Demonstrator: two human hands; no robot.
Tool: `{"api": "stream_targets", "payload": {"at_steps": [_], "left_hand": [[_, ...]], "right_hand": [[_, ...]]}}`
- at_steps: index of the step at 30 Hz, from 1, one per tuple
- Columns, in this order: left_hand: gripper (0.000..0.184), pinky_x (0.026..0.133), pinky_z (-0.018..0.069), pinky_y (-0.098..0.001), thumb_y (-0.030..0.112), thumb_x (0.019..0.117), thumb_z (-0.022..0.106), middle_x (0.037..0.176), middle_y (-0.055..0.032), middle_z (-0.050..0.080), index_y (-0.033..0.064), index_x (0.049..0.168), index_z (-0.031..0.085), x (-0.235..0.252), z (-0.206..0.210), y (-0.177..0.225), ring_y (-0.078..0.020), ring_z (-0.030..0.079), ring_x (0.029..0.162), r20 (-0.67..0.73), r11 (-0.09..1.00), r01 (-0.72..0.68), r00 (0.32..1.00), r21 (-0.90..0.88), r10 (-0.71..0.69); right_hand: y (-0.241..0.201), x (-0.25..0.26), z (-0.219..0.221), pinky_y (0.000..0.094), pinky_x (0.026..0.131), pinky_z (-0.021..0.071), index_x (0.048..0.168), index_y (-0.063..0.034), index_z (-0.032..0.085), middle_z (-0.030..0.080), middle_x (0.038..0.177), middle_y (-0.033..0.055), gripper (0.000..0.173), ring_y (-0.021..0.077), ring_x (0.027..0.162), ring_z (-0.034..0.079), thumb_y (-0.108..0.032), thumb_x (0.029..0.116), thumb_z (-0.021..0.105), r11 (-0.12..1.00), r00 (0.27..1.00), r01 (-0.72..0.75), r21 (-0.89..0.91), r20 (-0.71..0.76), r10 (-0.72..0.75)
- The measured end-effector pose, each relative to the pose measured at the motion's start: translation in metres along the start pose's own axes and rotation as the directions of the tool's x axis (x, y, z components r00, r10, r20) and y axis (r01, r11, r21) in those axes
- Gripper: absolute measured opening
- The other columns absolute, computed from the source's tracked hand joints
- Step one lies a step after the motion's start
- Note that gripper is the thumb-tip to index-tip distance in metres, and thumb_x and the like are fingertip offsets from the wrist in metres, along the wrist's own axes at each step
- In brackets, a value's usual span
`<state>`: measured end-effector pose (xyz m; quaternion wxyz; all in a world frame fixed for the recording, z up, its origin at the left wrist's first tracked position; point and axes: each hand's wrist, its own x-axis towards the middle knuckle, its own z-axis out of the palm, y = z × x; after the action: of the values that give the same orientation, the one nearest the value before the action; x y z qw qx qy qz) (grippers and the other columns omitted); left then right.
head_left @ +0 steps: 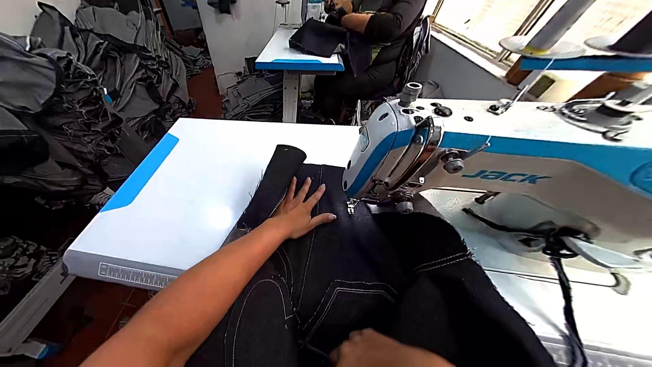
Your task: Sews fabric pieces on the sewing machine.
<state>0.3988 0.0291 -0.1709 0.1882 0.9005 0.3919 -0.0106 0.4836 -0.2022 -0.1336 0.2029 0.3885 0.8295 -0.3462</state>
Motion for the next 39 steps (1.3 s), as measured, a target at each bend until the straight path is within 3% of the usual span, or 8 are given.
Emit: {"api": "stream_targets", "payload": {"at_steps": [3,6,21,26,29,33,36,39], "left_hand": [[0.071,0.124,0.0125,-0.0637,0.052,0.1090,0.030,0.169,-0.0212,0.020,0.0062,0.162,0.026,-0.011,0.001,-0.003,-0.0438,0.009,0.157,-0.114,0.984,-0.091,0.991,-0.151,0.074],[0.062,0.126,0.0195,-0.0523,0.041,0.1119,0.031,0.163,-0.0199,0.035,0.0004,0.159,0.032,-0.040,-0.004,-0.010,-0.0376,0.025,0.155,-0.246,0.985,-0.097,0.967,-0.144,0.059],[0.066,0.125,0.0150,-0.0585,0.047,0.1096,0.032,0.168,-0.0197,0.025,0.0046,0.160,0.031,-0.093,0.020,-0.048,-0.0367,0.019,0.157,-0.227,0.992,0.025,0.974,0.123,0.004],[0.070,0.122,0.0169,-0.0677,0.055,0.1049,0.041,0.165,-0.0167,0.034,0.0084,0.157,0.040,-0.093,0.024,0.008,-0.0341,0.025,0.156,-0.174,0.958,-0.248,0.947,0.147,0.272],[0.070,0.118,-0.0013,-0.0754,0.062,0.1054,0.027,0.173,-0.0063,0.013,0.0251,0.164,0.025,-0.098,0.038,0.020,-0.0285,0.004,0.160,0.099,0.929,-0.354,0.934,0.108,0.344],[0.067,0.117,0.0031,-0.0771,0.061,0.1054,0.028,0.172,-0.0034,0.018,0.0258,0.163,0.030,-0.102,0.042,0.013,-0.0276,0.010,0.160,0.033,0.927,-0.350,0.937,0.137,0.349],[0.068,0.113,0.0162,-0.0799,0.060,0.1038,0.033,0.167,-0.0076,0.032,0.0209,0.158,0.042,-0.107,0.046,0.011,-0.0324,0.028,0.155,-0.091,0.899,-0.401,0.903,0.174,0.420],[0.072,0.111,0.0257,-0.0782,0.064,0.1024,0.029,0.159,-0.0101,0.045,0.0152,0.150,0.053,-0.122,0.033,0.017,-0.0346,0.040,0.149,-0.066,0.859,-0.491,0.861,0.144,0.504]], "right_hand": [[0.052,-0.010,0.011,0.0563,0.099,0.0532,0.129,-0.0160,0.071,0.070,0.126,0.0146,0.048,0.0348,0.119,0.066,-0.051,0.0991,0.057,0.994,0.662,-0.035,0.100,-0.743,0.098],[0.129,-0.009,0.040,0.0758,0.108,0.0337,0.153,-0.0113,0.049,0.046,0.155,0.0254,0.087,0.0495,0.143,0.043,-0.076,0.0959,0.035,0.892,0.345,-0.435,0.121,-0.893,0.290],[0.141,-0.025,0.056,0.0741,0.111,0.0321,0.150,-0.0005,0.050,0.050,0.151,0.0271,0.102,0.0477,0.140,0.048,-0.082,0.0926,0.028,0.888,0.356,-0.456,0.060,-0.902,0.243],[0.155,-0.036,0.036,0.0665,0.105,0.0442,0.144,0.0095,0.049,0.053,0.140,0.0354,0.086,0.0535,0.131,0.052,-0.059,0.0935,0.055,0.882,0.239,-0.396,0.254,-0.899,0.366],[0.142,-0.056,0.027,0.0583,0.087,0.0573,0.133,0.0020,0.064,0.067,0.130,0.0223,0.057,0.0402,0.113,0.069,-0.040,0.0949,0.060,0.899,0.214,-0.398,0.185,-0.934,0.287],[0.109,-0.127,0.056,0.0447,0.090,0.0585,0.114,0.0051,0.073,0.074,0.111,0.0221,0.033,0.0296,0.100,0.074,-0.019,0.1035,0.054,0.870,0.033,-0.398,0.292,-0.943,0.332],[0.109,-0.184,0.132,0.0531,0.077,0.0543,0.111,0.0116,0.070,0.070,0.097,0.0326,0.040,0.0398,0.083,0.069,-0.022,0.1039,0.051,0.637,-0.300,-0.544,0.547,-0.835,0.461],[0.098,-0.212,0.230,0.0647,0.079,0.0539,0.117,0.0089,0.068,0.069,0.105,0.0331,0.033,0.0487,0.090,0.070,-0.018,0.1048,0.054,0.382,-0.389,-0.556,0.738,-0.638,0.664]]}}
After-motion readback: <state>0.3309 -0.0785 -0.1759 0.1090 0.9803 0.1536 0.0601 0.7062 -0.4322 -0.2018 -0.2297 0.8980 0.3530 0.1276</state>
